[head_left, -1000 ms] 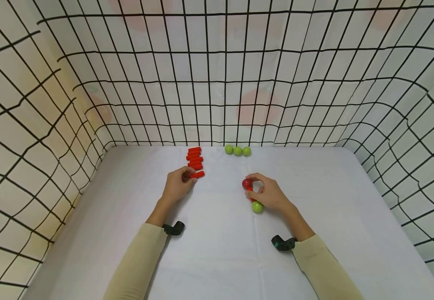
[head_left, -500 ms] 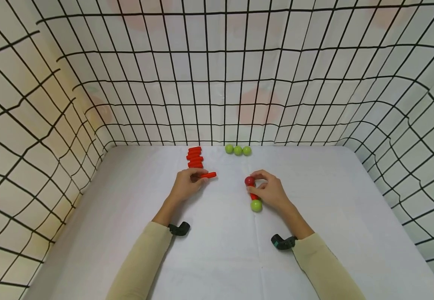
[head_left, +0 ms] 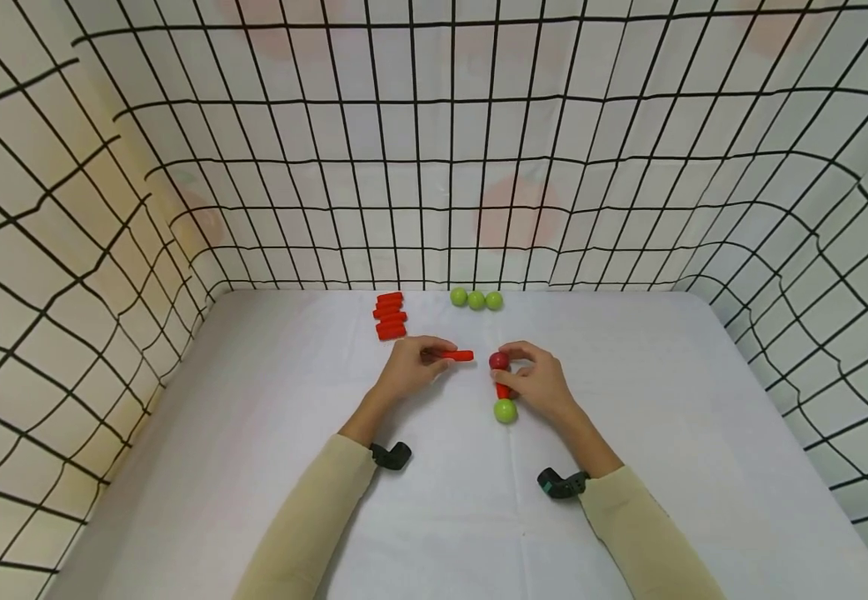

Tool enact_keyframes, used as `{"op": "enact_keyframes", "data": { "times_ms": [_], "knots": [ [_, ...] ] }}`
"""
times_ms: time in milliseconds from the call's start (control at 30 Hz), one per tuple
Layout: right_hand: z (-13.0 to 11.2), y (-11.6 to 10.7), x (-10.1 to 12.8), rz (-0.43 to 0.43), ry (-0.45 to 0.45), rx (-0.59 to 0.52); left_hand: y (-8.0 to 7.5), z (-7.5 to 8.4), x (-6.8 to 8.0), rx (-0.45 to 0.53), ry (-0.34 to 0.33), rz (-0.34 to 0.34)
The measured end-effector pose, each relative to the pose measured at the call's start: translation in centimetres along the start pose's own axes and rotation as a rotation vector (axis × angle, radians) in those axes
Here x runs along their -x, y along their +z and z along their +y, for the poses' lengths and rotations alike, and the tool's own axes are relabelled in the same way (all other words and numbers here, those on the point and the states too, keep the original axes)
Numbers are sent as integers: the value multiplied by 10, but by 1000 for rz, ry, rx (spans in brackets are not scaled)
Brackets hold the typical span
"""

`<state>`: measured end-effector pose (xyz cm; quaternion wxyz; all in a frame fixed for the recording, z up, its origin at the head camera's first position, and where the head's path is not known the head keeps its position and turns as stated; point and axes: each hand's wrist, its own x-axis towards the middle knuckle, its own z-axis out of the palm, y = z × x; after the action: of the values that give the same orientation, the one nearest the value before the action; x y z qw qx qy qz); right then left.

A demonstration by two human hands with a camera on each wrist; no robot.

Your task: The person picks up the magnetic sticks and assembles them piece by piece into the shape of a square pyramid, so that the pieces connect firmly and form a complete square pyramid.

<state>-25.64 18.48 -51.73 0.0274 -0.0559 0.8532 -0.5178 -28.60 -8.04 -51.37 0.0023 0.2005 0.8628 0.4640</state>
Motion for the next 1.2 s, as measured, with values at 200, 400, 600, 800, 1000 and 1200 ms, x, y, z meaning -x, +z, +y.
{"op": "enact_keyframes", "data": {
  "times_ms": [200, 400, 600, 800, 1000, 1200],
  "knots": [
    [2, -5, 1, 3, 1, -24, 12, 4, -6, -20, 9, -29],
    [2, -3, 2, -2, 9, -24, 19, 7, -7, 2, 6, -53],
    [2, -3, 1, -1, 16, -35, 22, 7, -7, 16, 3, -59],
    [2, -3, -1, -8, -3, -48, 23, 8, -9, 3, 7, -57],
    [1, -3, -3, -21, 1, -62, 24, 8, -9, -2, 1, -49],
    [5, -6, -8, 9, -18, -22, 25, 7, -9, 15, 17, -53]
  ]
}}
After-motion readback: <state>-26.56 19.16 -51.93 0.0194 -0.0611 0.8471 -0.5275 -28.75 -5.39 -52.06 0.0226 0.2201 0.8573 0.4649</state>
